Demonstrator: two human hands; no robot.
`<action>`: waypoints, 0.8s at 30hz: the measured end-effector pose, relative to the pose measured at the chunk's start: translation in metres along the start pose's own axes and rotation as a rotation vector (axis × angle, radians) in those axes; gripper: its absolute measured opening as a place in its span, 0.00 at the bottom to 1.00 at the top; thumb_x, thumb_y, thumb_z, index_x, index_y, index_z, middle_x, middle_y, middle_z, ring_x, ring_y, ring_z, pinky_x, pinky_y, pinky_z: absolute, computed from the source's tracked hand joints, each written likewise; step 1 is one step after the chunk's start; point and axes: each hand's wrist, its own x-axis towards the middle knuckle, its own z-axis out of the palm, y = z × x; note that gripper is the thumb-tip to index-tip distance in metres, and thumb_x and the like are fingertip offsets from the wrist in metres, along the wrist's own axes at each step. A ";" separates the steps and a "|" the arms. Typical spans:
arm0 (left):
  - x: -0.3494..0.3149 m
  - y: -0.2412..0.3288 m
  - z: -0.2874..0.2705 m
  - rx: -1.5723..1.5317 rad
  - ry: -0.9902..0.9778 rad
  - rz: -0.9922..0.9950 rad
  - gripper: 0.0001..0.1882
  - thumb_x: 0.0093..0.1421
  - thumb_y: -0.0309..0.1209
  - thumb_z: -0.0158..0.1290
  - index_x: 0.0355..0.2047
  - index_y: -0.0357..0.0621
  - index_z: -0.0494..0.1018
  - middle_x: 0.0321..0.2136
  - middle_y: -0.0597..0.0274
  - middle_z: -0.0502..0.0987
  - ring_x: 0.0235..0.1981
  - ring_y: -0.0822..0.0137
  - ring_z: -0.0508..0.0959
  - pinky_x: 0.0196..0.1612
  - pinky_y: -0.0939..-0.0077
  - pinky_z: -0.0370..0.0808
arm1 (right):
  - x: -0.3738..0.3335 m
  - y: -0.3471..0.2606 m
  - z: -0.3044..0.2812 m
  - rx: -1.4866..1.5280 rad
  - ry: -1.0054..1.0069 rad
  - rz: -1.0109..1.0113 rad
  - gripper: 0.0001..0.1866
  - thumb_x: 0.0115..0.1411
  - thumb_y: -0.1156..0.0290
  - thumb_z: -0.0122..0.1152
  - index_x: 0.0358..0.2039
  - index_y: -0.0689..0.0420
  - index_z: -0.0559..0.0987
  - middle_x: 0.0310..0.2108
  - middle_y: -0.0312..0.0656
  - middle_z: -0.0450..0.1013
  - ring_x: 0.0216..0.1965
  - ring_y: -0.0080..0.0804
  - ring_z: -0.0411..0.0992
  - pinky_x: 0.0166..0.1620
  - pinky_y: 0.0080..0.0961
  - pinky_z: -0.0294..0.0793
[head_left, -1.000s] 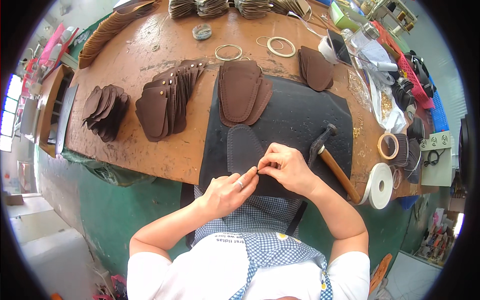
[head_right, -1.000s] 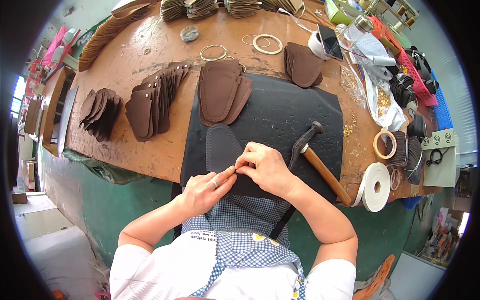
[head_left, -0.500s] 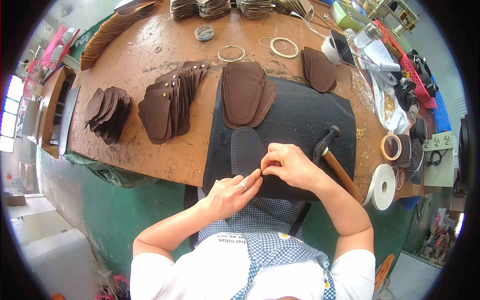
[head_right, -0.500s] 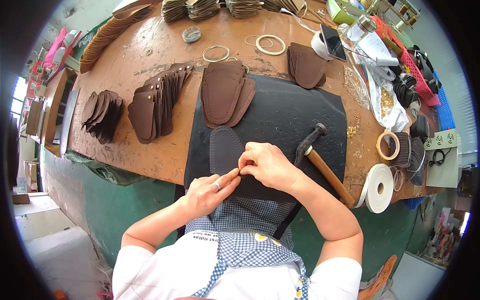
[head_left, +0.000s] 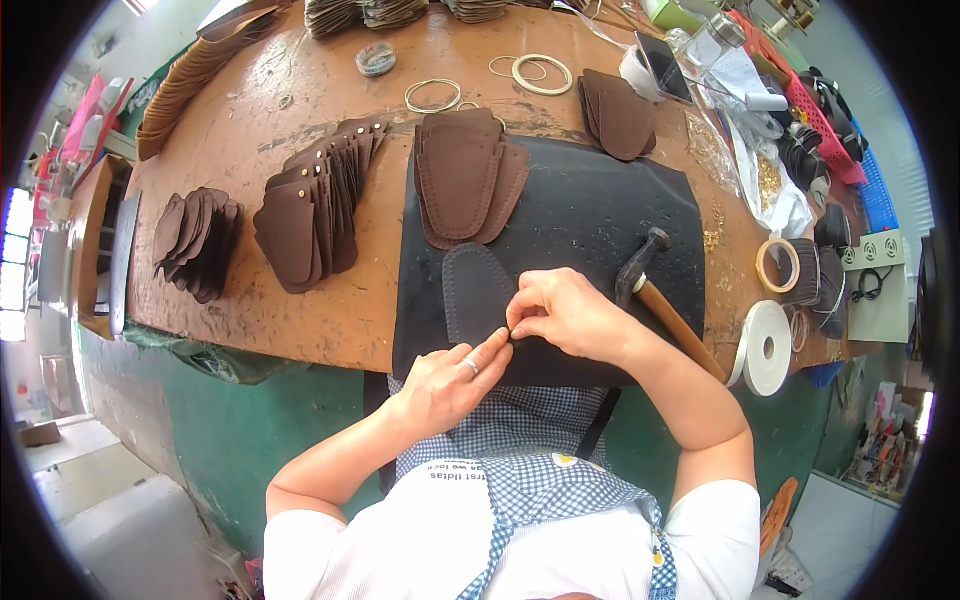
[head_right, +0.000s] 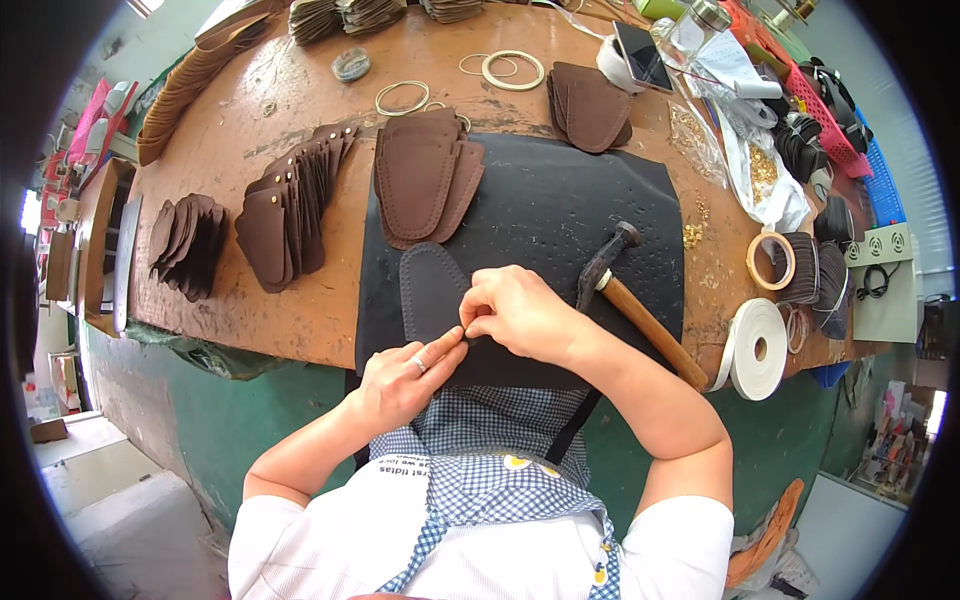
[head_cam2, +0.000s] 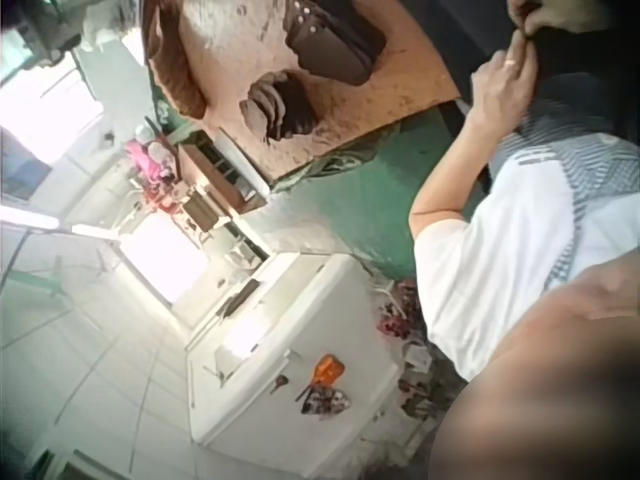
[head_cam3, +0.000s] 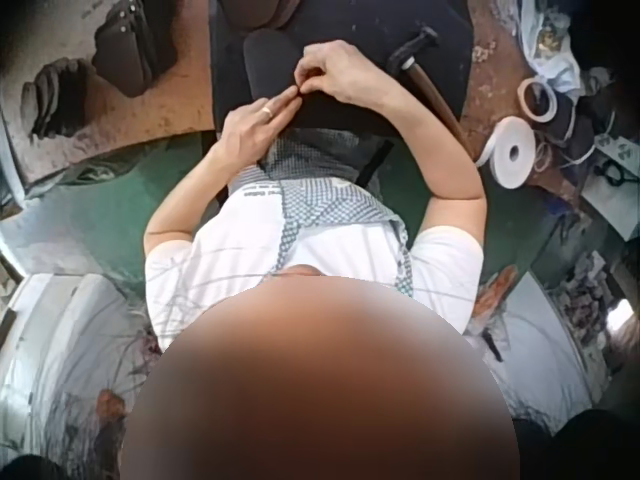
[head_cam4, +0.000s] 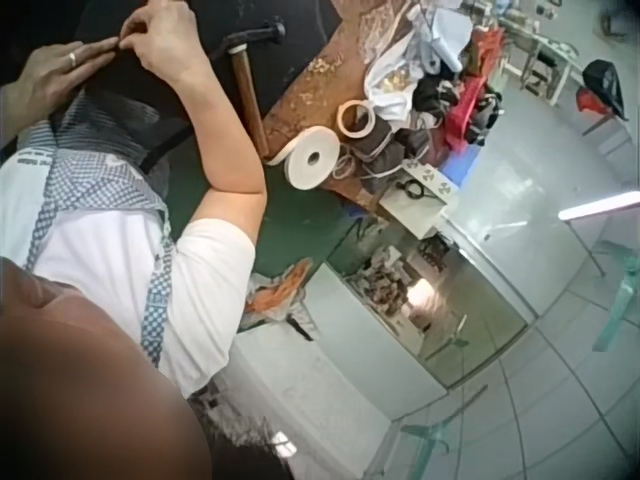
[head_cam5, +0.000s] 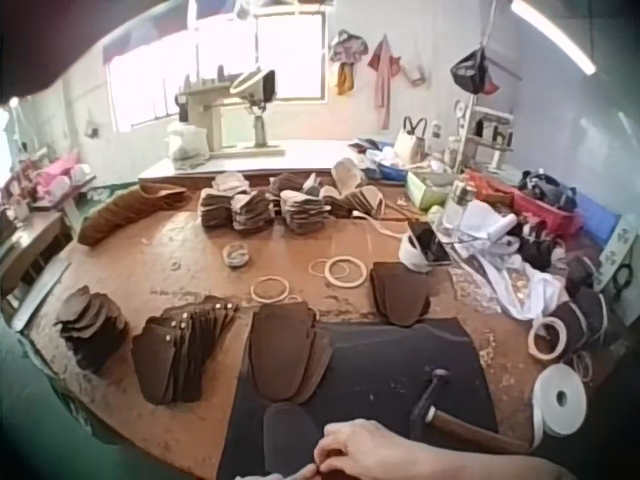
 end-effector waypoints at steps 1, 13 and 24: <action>0.001 0.000 0.000 -0.001 0.001 -0.001 0.22 0.47 0.23 0.61 0.46 0.38 0.80 0.52 0.54 0.79 0.24 0.73 0.76 0.24 0.79 0.77 | -0.004 0.004 0.004 -0.002 0.076 -0.080 0.05 0.54 0.77 0.68 0.31 0.64 0.83 0.29 0.43 0.73 0.30 0.36 0.75 0.35 0.29 0.74; 0.000 -0.002 0.000 -0.016 0.016 -0.005 0.21 0.46 0.22 0.61 0.45 0.38 0.81 0.50 0.54 0.80 0.23 0.75 0.76 0.24 0.80 0.76 | -0.028 0.000 0.051 -0.179 0.535 -0.210 0.03 0.56 0.81 0.65 0.32 0.64 0.80 0.30 0.44 0.73 0.34 0.41 0.75 0.37 0.32 0.76; 0.002 -0.001 0.000 -0.045 0.012 -0.016 0.24 0.45 0.21 0.63 0.46 0.39 0.80 0.50 0.57 0.80 0.25 0.71 0.78 0.26 0.78 0.78 | -0.004 -0.011 0.006 -0.113 0.089 0.126 0.07 0.52 0.75 0.69 0.31 0.63 0.80 0.27 0.47 0.78 0.30 0.38 0.79 0.36 0.32 0.77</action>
